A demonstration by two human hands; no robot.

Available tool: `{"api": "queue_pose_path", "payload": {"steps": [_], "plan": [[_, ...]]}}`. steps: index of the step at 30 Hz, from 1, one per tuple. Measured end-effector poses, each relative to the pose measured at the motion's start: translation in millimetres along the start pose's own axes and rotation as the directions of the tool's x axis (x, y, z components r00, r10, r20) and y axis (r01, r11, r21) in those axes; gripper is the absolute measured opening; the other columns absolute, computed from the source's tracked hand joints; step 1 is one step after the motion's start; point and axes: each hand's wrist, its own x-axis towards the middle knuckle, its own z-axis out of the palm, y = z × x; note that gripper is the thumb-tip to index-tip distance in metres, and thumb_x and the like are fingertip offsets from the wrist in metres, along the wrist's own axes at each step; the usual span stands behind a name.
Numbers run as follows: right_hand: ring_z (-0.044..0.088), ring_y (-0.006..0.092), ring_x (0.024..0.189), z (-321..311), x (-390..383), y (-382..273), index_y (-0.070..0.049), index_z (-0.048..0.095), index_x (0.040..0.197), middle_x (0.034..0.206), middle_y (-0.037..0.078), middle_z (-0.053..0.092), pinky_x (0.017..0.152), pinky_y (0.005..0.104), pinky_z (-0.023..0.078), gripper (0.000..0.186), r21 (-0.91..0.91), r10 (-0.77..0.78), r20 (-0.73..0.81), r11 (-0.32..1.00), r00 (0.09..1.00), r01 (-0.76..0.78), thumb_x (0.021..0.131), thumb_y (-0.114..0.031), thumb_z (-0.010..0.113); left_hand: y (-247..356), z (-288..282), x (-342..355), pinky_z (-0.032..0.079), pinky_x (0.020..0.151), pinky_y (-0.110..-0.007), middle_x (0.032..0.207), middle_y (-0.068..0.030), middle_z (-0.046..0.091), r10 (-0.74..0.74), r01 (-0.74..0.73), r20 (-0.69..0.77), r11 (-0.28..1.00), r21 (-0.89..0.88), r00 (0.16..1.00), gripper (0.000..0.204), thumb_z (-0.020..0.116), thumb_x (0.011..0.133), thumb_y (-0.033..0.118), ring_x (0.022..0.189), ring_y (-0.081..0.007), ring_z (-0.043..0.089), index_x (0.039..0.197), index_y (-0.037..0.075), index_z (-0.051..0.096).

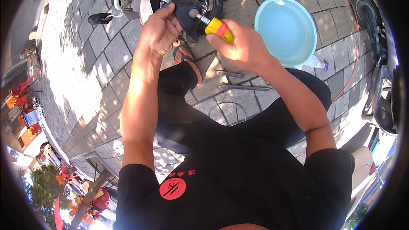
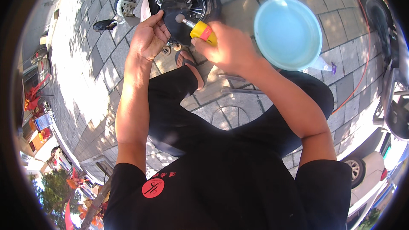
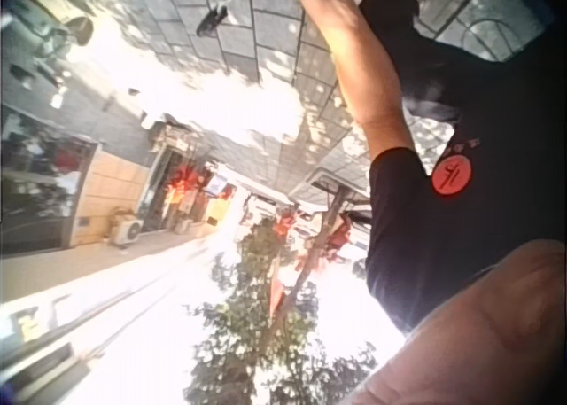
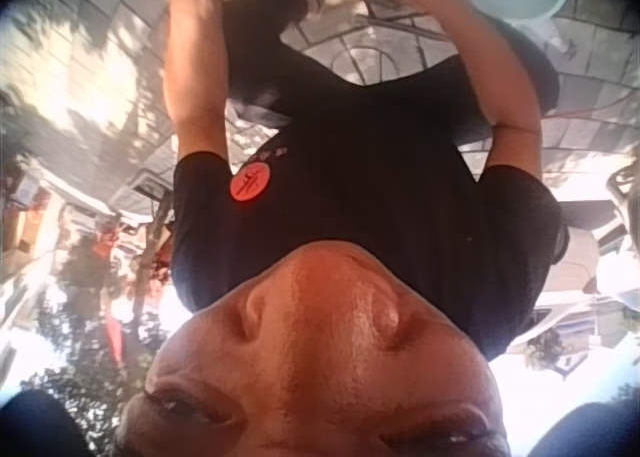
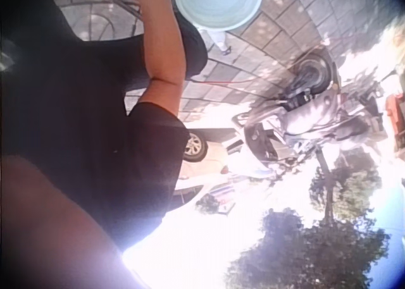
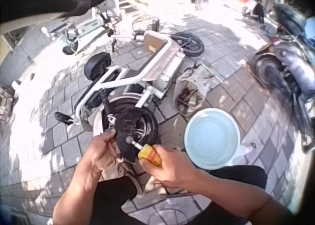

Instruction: The person sits on the ground and uses a yellow tool to work on the front tire of a white scooter. They manipulate the tire and valve area, then handle a small canister and a light blue basin nearby.

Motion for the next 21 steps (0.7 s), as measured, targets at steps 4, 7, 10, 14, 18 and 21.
{"api": "queue_pose_path", "payload": {"steps": [4, 7, 10, 14, 18, 21], "plan": [[0.077, 0.0444, 0.103, 3.6, -6.8, 1.7, -0.001, 0.068, 0.134, 0.108, 0.024, 0.079, 0.088, 0.0495, 0.06, 0.059, 0.004, -0.057, 0.001, 0.998, 0.998, 0.057, 0.1, -0.048, 0.078, 4.6, 0.6, -0.8, 0.065, 0.105, -0.049, 0.132, -0.0248, 0.076, -0.003, 0.004, -0.025, 0.999, 0.044, 1.0, 0.034, 0.045, 0.119, 0.013, 0.119, -0.0342, 0.078, 0.137, -0.012, 0.061], [0.077, 0.0437, 0.103, 0.9, -0.5, 4.9, -0.004, 0.069, 0.133, 0.107, 0.023, 0.079, 0.087, 0.0501, 0.06, 0.054, 0.048, 0.036, 0.005, 0.998, 0.999, -0.036, 0.099, -0.045, 0.079, 4.3, -3.4, 1.7, 0.066, 0.105, -0.049, 0.13, -0.0248, 0.077, -0.008, 0.008, -0.006, 1.0, -0.005, 1.0, 0.034, 0.045, 0.119, 0.013, 0.117, -0.0346, 0.079, 0.137, -0.011, 0.061], [0.077, 0.0436, 0.102, 8.4, -6.0, 10.7, -0.004, 0.069, 0.132, 0.106, 0.022, 0.079, 0.087, 0.0499, 0.06, 0.054, 0.047, -0.086, -0.039, 0.995, 0.996, 0.088, 0.099, -0.045, 0.079, 5.7, -3.6, 0.8, 0.067, 0.104, -0.049, 0.128, -0.0248, 0.077, -0.013, 0.013, -0.017, 1.0, -0.001, 1.0, 0.034, 0.045, 0.119, 0.013, 0.116, -0.035, 0.079, 0.136, -0.011, 0.062], [0.076, 0.0449, 0.102, 6.7, -4.3, 8.2, -0.004, 0.069, 0.132, 0.108, 0.023, 0.079, 0.087, 0.0496, 0.06, 0.055, 0.016, -0.039, -0.03, 0.999, 0.999, 0.04, 0.099, -0.047, 0.079, 3.7, -4.1, 1.3, 0.067, 0.102, -0.05, 0.126, -0.0244, 0.078, -0.009, 0.008, -0.026, 1.0, -0.014, 1.0, 0.033, 0.046, 0.119, 0.013, 0.114, -0.0352, 0.08, 0.135, -0.011, 0.062], [0.077, 0.0455, 0.103, 5.6, -6.6, 7.0, -0.003, 0.069, 0.134, 0.107, 0.024, 0.079, 0.088, 0.0495, 0.06, 0.059, -0.004, -0.057, 0.01, 0.998, 0.998, 0.057, 0.1, -0.049, 0.078, 5.6, -11.4, 4.3, 0.067, 0.102, -0.049, 0.129, -0.0242, 0.077, -0.01, 0.009, -0.013, 0.999, -0.051, 1.0, 0.033, 0.045, 0.119, 0.013, 0.115, -0.0343, 0.079, 0.135, -0.011, 0.061], [0.076, 0.0459, 0.1, 6.3, -4.0, 7.4, -0.005, 0.07, 0.127, 0.106, 0.022, 0.079, 0.087, 0.0522, 0.059, 0.055, 0.015, -0.043, -0.036, 0.999, 0.998, 0.044, 0.099, -0.052, 0.076, 4.5, 5.0, -3.0, 0.067, 0.105, -0.047, 0.131, -0.0239, 0.076, -0.007, 0.007, -0.039, 1.0, -0.002, 0.999, 0.033, 0.044, 0.12, 0.012, 0.117, -0.0332, 0.079, 0.137, -0.01, 0.06]]}}
